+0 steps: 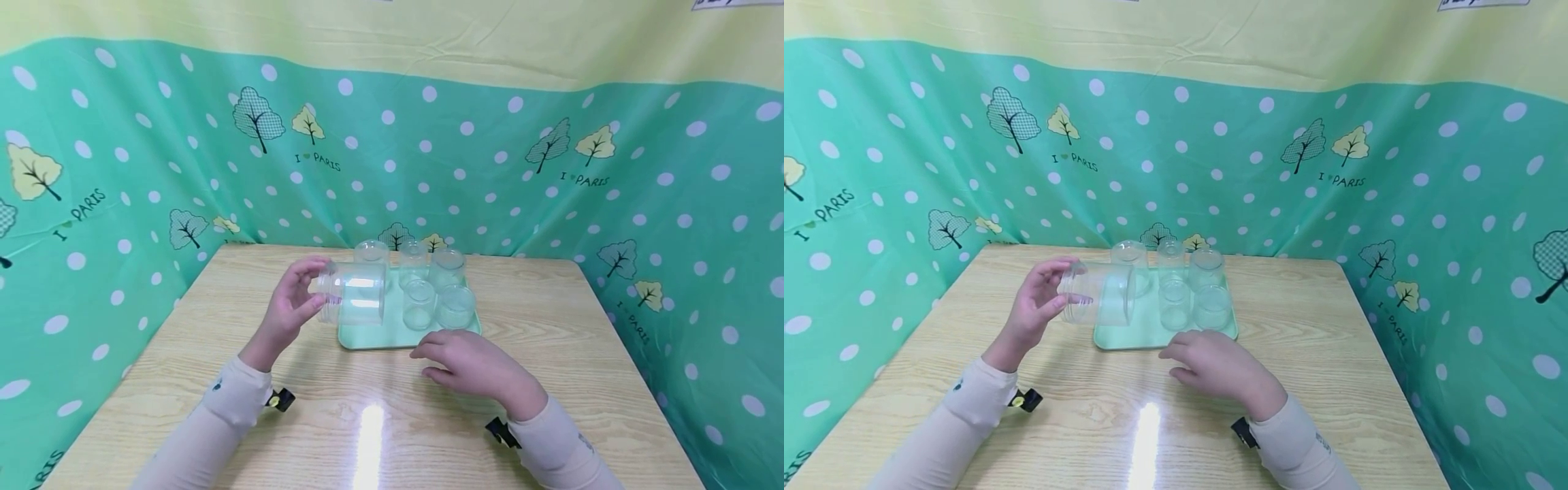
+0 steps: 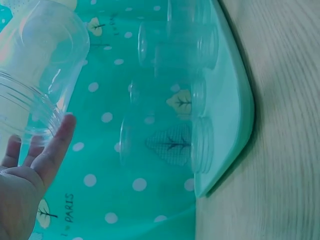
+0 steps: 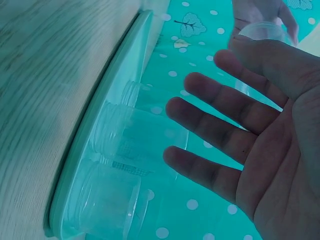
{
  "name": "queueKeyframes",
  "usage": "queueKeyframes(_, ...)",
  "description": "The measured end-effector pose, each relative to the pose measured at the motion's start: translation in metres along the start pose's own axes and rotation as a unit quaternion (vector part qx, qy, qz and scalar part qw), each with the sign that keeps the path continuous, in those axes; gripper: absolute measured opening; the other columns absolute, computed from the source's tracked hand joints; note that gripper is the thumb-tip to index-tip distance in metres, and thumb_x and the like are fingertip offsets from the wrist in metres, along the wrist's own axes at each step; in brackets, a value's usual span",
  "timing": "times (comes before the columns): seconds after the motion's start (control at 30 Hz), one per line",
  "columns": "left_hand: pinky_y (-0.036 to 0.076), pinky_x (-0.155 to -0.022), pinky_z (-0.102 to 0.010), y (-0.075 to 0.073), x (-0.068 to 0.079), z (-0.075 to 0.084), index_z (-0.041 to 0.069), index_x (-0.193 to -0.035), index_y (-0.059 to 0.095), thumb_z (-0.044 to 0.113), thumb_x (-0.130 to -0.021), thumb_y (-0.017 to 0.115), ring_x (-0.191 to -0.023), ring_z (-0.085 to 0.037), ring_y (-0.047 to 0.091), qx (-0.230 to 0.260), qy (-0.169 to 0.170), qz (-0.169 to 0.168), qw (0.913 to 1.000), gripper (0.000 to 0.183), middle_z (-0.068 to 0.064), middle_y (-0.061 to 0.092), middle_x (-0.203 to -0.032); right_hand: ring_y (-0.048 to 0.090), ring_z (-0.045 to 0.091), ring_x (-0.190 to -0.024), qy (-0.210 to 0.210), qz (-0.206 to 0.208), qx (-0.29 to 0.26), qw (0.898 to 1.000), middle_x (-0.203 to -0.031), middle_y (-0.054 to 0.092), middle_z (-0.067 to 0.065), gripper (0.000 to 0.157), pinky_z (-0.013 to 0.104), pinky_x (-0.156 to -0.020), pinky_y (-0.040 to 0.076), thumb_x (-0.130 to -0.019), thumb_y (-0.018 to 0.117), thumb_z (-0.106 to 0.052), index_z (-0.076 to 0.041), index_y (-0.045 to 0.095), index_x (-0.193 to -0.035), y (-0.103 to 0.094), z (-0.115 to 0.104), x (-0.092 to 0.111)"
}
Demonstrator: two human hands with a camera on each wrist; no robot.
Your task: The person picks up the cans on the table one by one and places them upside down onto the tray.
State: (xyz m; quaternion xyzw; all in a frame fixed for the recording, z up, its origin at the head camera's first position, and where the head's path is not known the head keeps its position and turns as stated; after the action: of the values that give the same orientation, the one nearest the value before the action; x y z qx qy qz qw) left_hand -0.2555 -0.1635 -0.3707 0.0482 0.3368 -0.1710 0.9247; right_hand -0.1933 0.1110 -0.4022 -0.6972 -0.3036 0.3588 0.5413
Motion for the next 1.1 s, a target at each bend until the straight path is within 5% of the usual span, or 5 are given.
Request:
queueKeyframes(0.5,0.061,-0.09,-0.041,0.009,-0.001,-0.009,-0.008,-0.137,0.043,-0.013,-0.085,0.054,-0.134,-0.025,0.048,0.026,0.001,-0.013,0.9996,0.053,-0.009,0.047,-0.147,0.068,0.011,-0.106,-0.011,0.041,0.015,0.999,-0.116,0.071,-0.008,0.028,0.033,-0.091,0.058,-0.096,0.074,-0.026,-0.019,0.072,-0.122,-0.011,0.002,0.003)
queueKeyframes(0.83,0.061,-0.088,-0.049,0.017,0.0,-0.007,-0.007,-0.137,0.045,-0.009,-0.088,0.058,-0.133,-0.026,0.048,0.047,0.005,-0.019,0.9987,0.051,-0.012,0.045,-0.147,0.069,0.015,-0.11,0.007,0.145,0.015,0.989,-0.123,0.069,-0.004,0.034,0.034,-0.088,0.06,-0.093,0.077,-0.024,-0.017,0.07,-0.126,-0.029,0.006,0.004)
queueKeyframes(1.1,0.061,-0.087,-0.05,0.026,0.004,-0.008,-0.01,-0.136,0.043,-0.014,-0.086,0.056,-0.133,-0.029,0.048,0.055,0.018,-0.032,0.9978,0.051,-0.015,0.043,-0.147,0.063,0.018,-0.124,0.045,0.204,-0.041,0.977,-0.135,0.064,-0.002,0.047,0.034,-0.093,0.059,-0.093,0.078,-0.024,-0.016,0.063,-0.137,-0.041,0.013,0.008)
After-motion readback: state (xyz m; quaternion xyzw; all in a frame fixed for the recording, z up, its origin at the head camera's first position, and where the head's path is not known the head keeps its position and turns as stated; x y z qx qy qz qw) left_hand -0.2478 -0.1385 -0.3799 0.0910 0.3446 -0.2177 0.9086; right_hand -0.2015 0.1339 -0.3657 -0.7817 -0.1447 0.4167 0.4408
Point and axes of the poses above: each hand's wrist, its own x-axis away from the middle knuckle, its own y-axis out of the palm, z = x × y, the point moved 7 cm from there along -x, towards the middle knuckle
